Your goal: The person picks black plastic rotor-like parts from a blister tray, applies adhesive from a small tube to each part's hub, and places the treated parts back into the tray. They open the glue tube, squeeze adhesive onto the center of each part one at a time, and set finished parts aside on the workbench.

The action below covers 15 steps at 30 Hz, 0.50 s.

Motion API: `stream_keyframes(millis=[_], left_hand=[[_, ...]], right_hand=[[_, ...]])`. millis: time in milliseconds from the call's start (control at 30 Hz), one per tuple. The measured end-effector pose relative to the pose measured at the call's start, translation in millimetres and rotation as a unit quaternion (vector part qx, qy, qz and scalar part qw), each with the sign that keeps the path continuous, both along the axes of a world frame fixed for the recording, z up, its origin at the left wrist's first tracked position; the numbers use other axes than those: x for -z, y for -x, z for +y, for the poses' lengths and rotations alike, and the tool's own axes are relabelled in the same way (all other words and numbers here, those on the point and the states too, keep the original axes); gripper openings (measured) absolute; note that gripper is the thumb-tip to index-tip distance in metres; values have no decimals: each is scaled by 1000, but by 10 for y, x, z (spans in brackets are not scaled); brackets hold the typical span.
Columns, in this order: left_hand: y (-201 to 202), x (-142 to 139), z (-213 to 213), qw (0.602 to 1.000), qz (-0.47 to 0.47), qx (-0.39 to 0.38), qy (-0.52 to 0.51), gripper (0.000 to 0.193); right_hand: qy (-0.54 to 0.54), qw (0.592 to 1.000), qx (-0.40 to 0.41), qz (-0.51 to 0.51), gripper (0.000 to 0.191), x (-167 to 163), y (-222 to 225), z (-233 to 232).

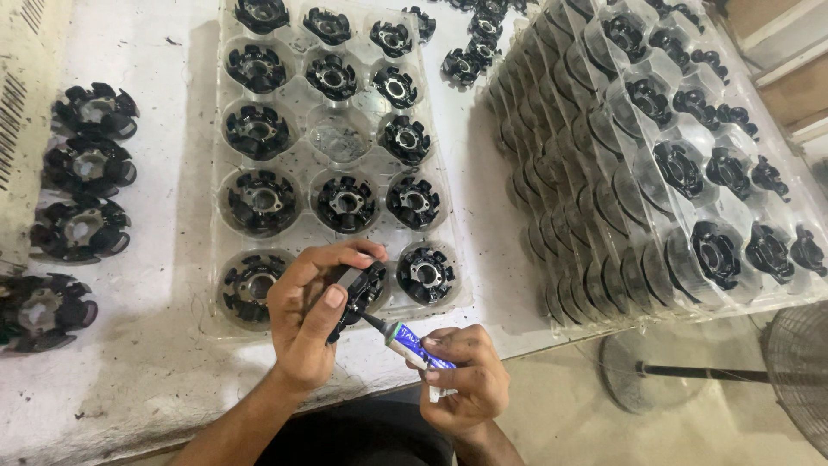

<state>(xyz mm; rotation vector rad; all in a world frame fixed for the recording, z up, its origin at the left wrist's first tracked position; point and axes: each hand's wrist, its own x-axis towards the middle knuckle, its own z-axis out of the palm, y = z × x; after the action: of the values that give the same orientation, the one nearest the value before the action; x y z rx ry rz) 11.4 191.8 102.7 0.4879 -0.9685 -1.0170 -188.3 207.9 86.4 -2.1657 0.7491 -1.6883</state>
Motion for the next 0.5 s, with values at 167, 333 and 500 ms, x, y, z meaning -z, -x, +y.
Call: stream_keyframes(millis=[167,333,500], left_hand=[[-9,33,-22,1000,1,-4,0,34],[20,68,-34,999,47,3,-10,35],[98,95,-63,976,213,25,-26,41]], right_hand=[[0,1000,2,-6,37,20,4,-10],[5,1000,8,-6,36,17,12,-24],[-1,1000,28,-3,36,-11,-6,-28]])
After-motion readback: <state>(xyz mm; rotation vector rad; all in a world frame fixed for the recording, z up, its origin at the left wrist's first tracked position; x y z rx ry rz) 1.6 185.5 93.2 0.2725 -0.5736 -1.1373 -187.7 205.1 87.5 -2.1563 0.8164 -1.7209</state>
